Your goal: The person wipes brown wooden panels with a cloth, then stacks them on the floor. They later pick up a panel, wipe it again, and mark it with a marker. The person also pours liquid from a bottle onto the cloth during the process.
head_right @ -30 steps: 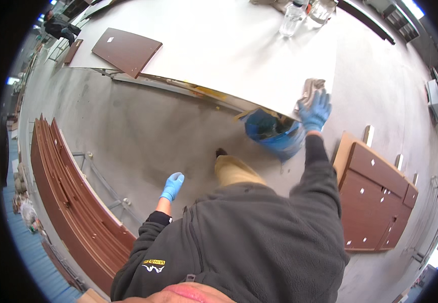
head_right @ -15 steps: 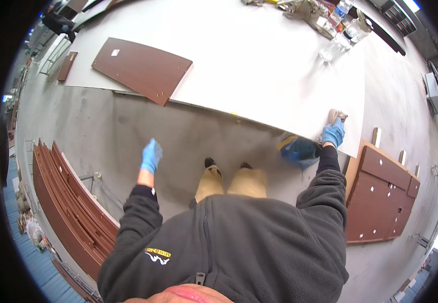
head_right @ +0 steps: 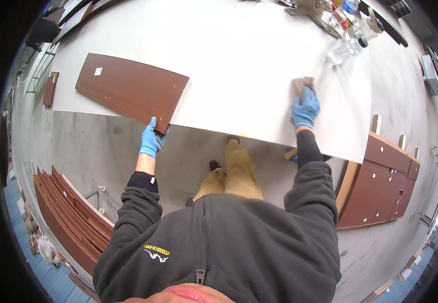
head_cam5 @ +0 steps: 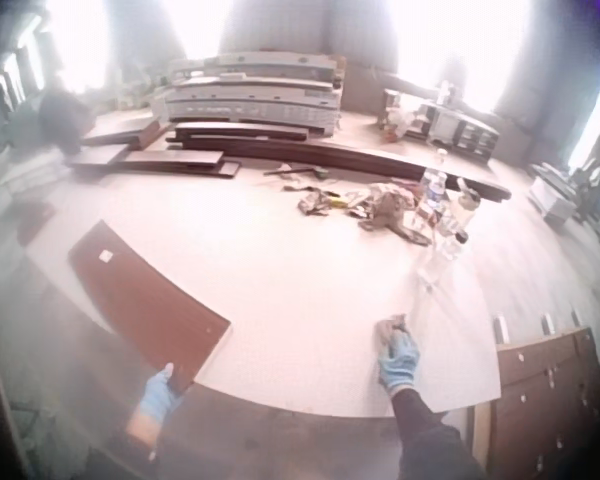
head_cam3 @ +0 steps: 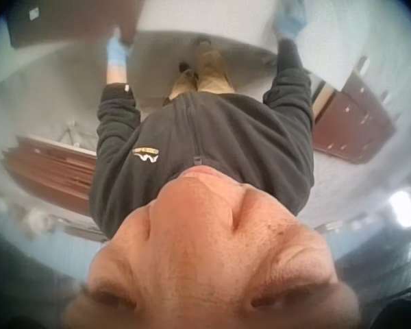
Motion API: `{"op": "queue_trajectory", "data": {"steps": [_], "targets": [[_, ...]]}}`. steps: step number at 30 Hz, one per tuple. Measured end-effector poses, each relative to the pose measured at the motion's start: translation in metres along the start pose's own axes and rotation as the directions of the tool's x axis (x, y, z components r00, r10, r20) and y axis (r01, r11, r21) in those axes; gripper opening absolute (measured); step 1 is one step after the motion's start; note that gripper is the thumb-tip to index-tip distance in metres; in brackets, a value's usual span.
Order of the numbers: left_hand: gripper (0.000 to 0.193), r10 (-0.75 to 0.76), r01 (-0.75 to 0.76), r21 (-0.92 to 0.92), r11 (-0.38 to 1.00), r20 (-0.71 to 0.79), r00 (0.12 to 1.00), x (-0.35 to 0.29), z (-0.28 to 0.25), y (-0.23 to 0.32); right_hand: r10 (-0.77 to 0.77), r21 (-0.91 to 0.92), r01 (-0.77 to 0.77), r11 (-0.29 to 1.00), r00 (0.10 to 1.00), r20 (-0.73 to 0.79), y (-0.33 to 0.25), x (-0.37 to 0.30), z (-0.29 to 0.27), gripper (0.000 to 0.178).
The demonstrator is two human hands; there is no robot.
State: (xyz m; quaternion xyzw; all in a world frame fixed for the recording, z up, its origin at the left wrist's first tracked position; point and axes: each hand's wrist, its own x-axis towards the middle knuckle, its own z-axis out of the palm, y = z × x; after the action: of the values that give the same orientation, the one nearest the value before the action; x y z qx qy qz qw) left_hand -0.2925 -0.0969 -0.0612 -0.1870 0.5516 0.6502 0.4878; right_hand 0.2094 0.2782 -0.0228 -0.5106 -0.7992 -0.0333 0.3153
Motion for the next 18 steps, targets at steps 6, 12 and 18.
{"op": "queue_trajectory", "data": {"steps": [6, 12, 18], "targets": [[0.049, -0.056, 0.056, 0.009, 0.998, -0.018, 0.998, -0.021, 0.000, 0.016, -0.184, 0.054, 0.177, 0.983, 0.966, 0.184, -0.115, 0.135, 0.136, 0.058], [0.058, 0.063, -0.066, 0.111, 0.992, 0.030, 0.998, -0.086, 0.029, 0.052, -0.475, 0.378, 0.381, 0.844, 0.858, 0.197, -0.230, 0.165, 0.186, 0.043], [0.055, 0.122, -0.115, -0.047, 0.992, 0.170, 0.978, -0.106, 0.064, 0.086, -0.893, 0.773, 0.529, 0.349, 0.438, 0.103, -0.311, -0.008, 0.063, 0.044]]}}
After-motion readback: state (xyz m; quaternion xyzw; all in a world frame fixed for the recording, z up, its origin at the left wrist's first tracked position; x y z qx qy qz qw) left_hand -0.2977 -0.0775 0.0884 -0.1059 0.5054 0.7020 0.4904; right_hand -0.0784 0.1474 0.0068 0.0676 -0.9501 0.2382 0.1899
